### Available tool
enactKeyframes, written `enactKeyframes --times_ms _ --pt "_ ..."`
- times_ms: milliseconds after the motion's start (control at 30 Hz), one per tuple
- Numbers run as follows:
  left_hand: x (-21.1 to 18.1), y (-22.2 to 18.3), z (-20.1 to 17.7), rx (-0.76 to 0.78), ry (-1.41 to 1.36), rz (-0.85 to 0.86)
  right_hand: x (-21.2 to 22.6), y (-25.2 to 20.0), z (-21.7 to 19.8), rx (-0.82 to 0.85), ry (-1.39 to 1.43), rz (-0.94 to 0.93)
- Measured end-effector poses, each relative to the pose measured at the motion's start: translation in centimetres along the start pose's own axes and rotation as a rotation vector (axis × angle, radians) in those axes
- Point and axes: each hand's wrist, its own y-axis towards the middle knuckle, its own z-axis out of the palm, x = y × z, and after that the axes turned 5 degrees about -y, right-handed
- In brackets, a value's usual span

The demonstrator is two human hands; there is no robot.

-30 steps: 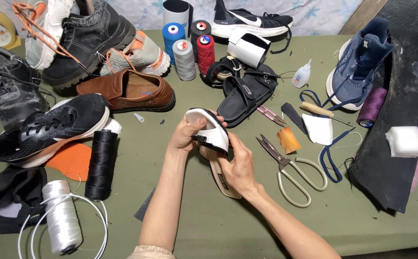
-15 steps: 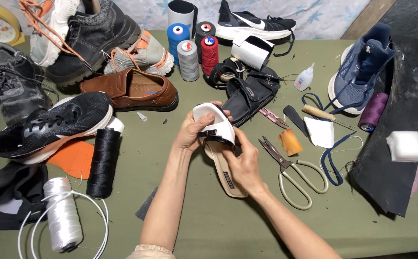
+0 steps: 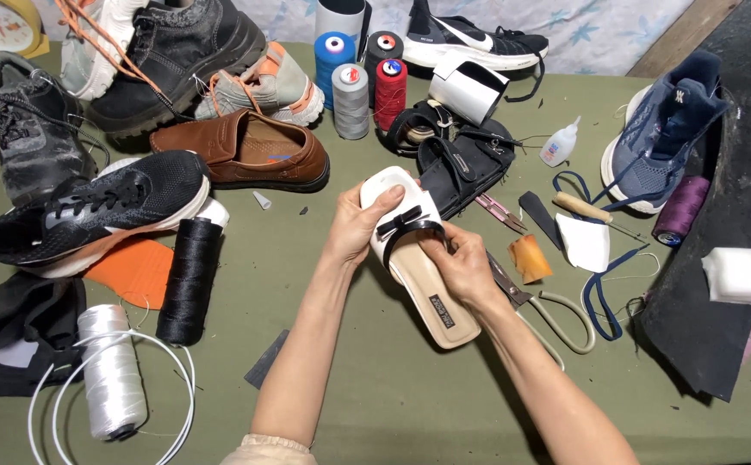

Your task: The person is trimming a black rubber sole patch with scissors to fit the bottom of a white high-heeled sandal.

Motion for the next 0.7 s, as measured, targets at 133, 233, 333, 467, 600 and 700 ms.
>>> enactKeyframes --times_ms 133,233,333,467,600,700 --pt "1.5 0.8 -1.7 -0.025 0.023 -0.017 -2.9 0.5 -0.4 0.037 0.163 0.191" --pt "1.6 1.0 -2.4 0.232 -0.163 -0.152 -4.7 0.5 -0.7 -0.016 0.386 0.447" --pt "3.9 2.2 -4.2 0.293 -0.132 -0.198 -6.8 0.9 -1.1 -0.088 0.573 0.567" --pt "5.0 1.9 -4.5 0.336 0.008 -0.263 -10.3 2.0 -1.4 -0.040 0.774 0.688" --pt "6.7 2.0 -5.0 0.318 0.288 -0.159 -12.1 2.7 -1.2 -0.039 0.967 0.801" --pt "6.1 1.2 -4.2 0.310 0.380 -0.095 -12.4 3.1 -1.1 -0.031 0.977 0.815"
